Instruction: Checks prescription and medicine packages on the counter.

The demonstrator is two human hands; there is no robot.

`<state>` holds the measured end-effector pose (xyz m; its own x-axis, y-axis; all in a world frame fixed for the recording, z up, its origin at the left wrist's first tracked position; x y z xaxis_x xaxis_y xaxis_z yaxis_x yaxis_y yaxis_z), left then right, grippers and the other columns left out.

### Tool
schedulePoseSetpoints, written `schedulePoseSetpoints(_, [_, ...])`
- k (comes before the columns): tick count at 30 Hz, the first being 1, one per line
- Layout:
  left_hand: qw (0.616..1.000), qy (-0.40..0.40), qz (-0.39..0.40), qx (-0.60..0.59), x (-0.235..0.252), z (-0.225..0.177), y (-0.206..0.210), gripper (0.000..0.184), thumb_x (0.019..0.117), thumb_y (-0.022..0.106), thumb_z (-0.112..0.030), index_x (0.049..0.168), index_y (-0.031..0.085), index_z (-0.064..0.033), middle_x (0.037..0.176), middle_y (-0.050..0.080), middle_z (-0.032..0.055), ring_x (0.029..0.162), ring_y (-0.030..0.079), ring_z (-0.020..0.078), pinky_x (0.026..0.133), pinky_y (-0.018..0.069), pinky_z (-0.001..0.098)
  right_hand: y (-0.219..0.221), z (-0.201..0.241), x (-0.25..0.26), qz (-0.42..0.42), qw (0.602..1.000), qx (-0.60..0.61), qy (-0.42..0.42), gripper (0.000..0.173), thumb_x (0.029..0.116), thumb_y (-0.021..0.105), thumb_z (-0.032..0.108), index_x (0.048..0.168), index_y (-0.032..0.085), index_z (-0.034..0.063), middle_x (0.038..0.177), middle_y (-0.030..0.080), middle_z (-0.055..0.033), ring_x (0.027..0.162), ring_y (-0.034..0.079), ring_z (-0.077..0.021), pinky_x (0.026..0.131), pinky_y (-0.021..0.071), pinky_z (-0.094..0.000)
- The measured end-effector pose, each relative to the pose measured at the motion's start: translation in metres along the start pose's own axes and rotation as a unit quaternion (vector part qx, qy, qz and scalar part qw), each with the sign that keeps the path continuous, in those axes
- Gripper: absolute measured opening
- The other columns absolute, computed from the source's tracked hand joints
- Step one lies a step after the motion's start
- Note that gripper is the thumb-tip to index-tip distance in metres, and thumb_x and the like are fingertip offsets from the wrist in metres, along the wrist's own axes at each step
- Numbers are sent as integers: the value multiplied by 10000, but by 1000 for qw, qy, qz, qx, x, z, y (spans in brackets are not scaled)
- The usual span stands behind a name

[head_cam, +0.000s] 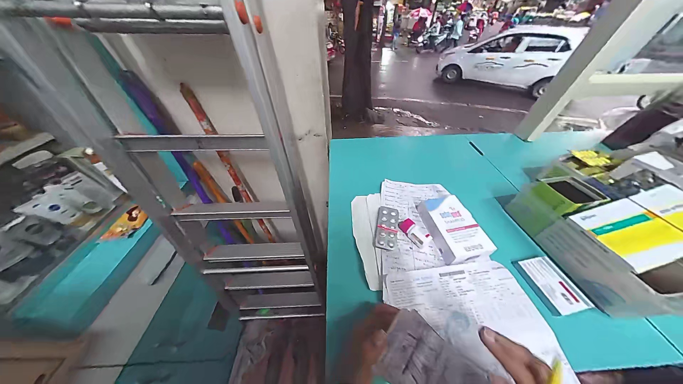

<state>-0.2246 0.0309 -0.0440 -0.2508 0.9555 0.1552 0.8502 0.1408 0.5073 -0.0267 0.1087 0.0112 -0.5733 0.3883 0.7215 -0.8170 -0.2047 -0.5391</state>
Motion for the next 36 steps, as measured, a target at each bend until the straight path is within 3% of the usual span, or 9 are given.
schedulePoseSetpoints(3, [991,-53,-106,-67,2,-8,-1,525,883,669,-589,1135,716,-132,1077,759,-54,1023,706,48,927,573,256,-6,-31,-4,-36,989,83,119,412,1103,358,469,1354,593,243,1156,735,76,1058,690,-16,927,561,-228])
schedulePoseSetpoints(6, [986,-66,-104,-113,6,1,-4,642,886,670,-586,1265,652,-68,1166,739,27,1086,699,126,967,566,326,0,-65,-12,-71,938,252,228,576,1033,282,658,1345,628,318,919,768,93,772,709,-21,710,582,-195])
schedulePoseSetpoints(9, [988,-50,-100,-104,8,6,-7,661,932,632,-556,1365,610,-58,1282,697,41,1174,663,137,1027,533,336,9,-88,-26,-82,903,329,266,587,1041,343,639,1275,706,242,880,731,54,747,667,-51,691,565,-212])
schedulePoseSetpoints(12, [981,-68,-136,-123,6,8,-9,697,920,657,-550,1388,574,-39,1289,688,87,1168,676,199,999,563,381,7,-82,-24,-64,916,265,295,333,1088,465,370,1230,711,197,966,724,56,817,684,-63,722,597,-239])
schedulePoseSetpoints(16, [973,-95,-136,-162,7,13,-14,757,939,649,-534,1435,476,12,1330,642,189,1206,652,315,1002,560,454,5,-79,-21,-53,922,258,284,220,993,623,177,1188,708,236,1006,736,59,828,696,-62,726,600,-235])
schedulePoseSetpoints(23, [968,-106,-149,-170,5,13,-12,721,899,693,-553,1330,566,11,1253,689,180,1171,678,311,995,565,445,2,-72,-22,-30,930,216,295,186,917,665,89,995,712,252,869,723,155,712,650,47,632,551,-140])
schedulePoseSetpoints(27, [970,-102,-160,-153,4,6,-9,520,930,681,-486,1218,666,-52,1147,742,93,1067,720,205,948,587,373,3,-74,-25,-18,933,210,293,180,891,660,78,954,694,243,855,717,157,702,645,49,619,548,-144])
schedulePoseSetpoints(32, [971,-100,-155,-152,5,6,-8,520,939,670,-482,1225,667,-47,1155,742,92,1082,717,200,954,586,364,3,-71,-22,-6,932,195,305,199,852,681,71,965,655,233,821,681,175,690,617,73,611,527,-125])
schedulePoseSetpoints(36, [969,-105,-157,-157,5,7,-8,542,926,684,-489,1233,657,-44,1170,734,107,1097,710,219,964,581,381,5,-71,-22,12,940,176,291,169,840,678,70,995,674,136,846,659,74,677,574,31,587,487,-141])
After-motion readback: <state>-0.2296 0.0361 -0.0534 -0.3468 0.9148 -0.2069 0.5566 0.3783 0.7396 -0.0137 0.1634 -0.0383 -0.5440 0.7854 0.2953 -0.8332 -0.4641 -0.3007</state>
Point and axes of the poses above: each hand's wrist, its own x-axis towards the middle knuckle, its own y-axis out of the palm, z = x × y, the point moved 4 cm from there along x, towards the middle knuckle
